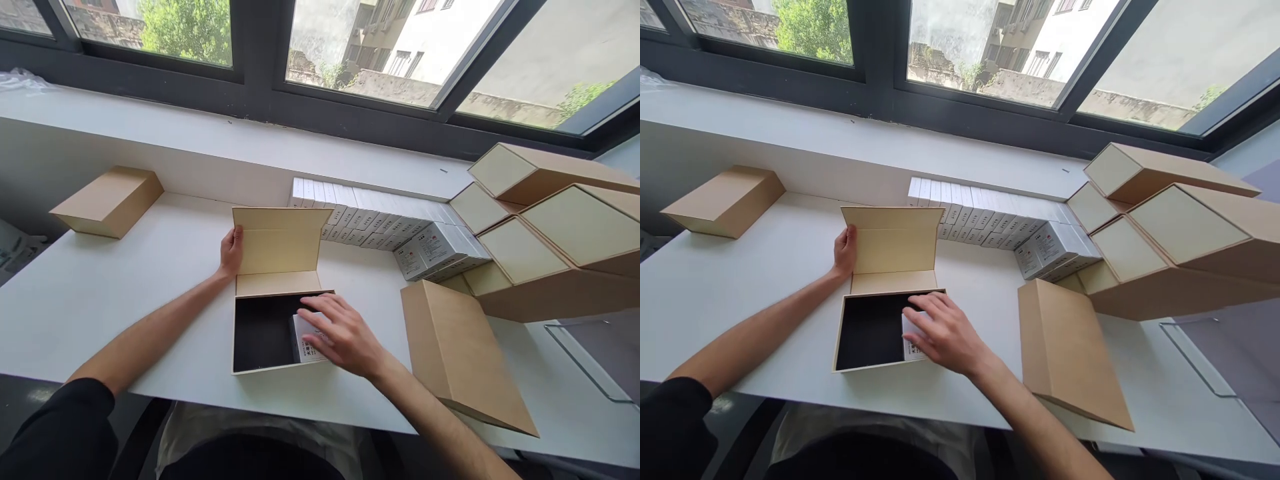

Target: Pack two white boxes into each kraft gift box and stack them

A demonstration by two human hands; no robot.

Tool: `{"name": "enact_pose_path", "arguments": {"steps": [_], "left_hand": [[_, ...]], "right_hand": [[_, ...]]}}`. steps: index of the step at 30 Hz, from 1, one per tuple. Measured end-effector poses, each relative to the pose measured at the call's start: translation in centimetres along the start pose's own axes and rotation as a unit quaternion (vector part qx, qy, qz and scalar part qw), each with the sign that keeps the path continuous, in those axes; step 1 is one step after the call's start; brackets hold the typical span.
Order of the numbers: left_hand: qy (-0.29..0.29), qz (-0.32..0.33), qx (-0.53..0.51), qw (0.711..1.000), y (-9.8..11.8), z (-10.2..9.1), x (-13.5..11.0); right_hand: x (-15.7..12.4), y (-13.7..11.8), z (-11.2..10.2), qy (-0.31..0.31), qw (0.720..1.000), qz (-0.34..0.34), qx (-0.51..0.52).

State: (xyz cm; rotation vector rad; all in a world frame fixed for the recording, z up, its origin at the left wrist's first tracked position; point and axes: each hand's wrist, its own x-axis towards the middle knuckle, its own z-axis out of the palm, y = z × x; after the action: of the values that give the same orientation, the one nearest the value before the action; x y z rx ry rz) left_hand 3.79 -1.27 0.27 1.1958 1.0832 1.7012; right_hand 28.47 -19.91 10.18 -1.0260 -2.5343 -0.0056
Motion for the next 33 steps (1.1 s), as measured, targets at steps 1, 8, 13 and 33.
{"name": "enact_pose_path", "arguments": {"steps": [1,8,13,33], "left_hand": [[0.001,-0.001,-0.001,1.0,0.0,0.0,-0.1],[0.009,0.004,0.002,1.0,0.4,0.1,-0.2],[0.009,0.007,0.003,1.0,0.6,0.2,-0.1],[-0.002,0.01,-0.003,1.0,0.2,0.2,0.6]], "right_hand": [[-0.6,1.5,-0.9,0.052,0.998,0.037,-0.017],[-7.0,17.5,-10.2,0.189,0.851,0.425,-0.246],[-8.4,21.4,-11.4,0.197,0.841,0.419,-0.28],[3.5,2.0,-11.4,0.112,0.954,0.177,-0.217]]}}
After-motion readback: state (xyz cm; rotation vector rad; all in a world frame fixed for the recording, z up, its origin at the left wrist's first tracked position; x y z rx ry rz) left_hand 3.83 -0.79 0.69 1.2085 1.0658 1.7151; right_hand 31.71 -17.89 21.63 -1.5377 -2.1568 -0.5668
